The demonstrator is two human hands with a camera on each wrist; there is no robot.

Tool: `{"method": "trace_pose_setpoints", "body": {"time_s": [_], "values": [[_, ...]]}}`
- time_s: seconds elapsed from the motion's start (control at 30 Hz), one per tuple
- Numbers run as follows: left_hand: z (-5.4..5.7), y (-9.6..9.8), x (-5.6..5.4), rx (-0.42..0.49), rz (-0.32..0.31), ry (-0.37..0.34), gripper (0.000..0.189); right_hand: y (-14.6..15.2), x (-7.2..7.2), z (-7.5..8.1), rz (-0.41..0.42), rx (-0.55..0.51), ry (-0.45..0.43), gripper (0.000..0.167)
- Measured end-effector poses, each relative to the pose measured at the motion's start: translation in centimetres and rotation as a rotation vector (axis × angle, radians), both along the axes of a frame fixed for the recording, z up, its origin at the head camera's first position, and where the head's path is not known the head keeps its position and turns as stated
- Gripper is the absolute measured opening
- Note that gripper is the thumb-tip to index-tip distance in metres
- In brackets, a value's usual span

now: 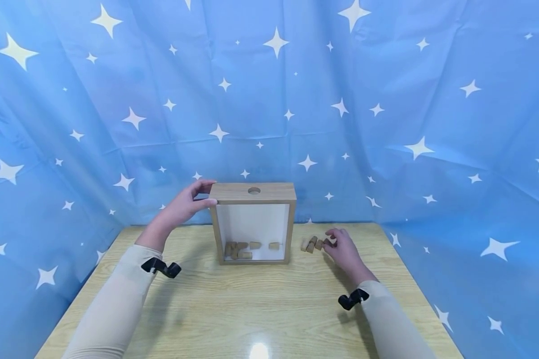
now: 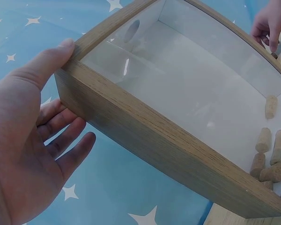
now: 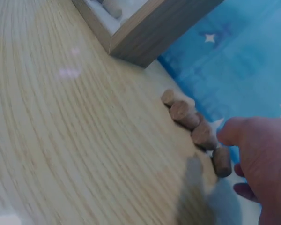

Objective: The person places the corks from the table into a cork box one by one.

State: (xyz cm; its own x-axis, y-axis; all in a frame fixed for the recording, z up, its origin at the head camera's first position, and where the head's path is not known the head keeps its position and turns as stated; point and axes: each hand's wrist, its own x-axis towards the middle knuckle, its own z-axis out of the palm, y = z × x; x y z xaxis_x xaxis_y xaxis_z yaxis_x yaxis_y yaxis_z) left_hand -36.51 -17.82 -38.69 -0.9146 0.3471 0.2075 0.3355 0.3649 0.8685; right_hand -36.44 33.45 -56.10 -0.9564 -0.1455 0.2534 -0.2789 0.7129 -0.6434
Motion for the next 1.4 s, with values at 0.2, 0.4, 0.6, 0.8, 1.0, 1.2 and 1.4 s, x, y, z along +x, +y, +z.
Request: {"method": "trace_pose_setpoints", "body": {"time_s": [0.2,0.4,0.6,0.8,1.0,1.2,1.4], "values": [[0.0,0.0,0.0,0.002,0.007,-0.002,0.072,0.5,-0.2,-1.0,0.004,0.013,0.034,0.048],[-0.1,0.0,-0.1,0.009,0.001,-0.005,0.073,0.9,-0.7,-2.2,0.011,0.105,0.044,0.052],[0.0,0.1,0.0,0.002,0.002,0.000,0.071,1.0,-0.7,-2.2,0.018,0.157,0.032,0.051],[0.0,0.2,-0.1,0.006,0.000,-0.006,0.072,0.9,-0.5,-2.2,0.019,0.176,0.039,0.049],[-0.1,0.1,0.0,0.007,0.006,-0.008,0.072,0.8,-0.3,-2.1,0.021,0.161,0.036,0.043],[0.0,0.2,0.1,0.003,0.009,-0.017,0.072,0.7,-0.3,-2.1,-0.025,0.132,0.000,0.028],[0.0,0.1,0.1,0.005,0.007,-0.022,0.072,0.0,0.0,-2.0,-0.053,0.076,-0.045,0.025]]}}
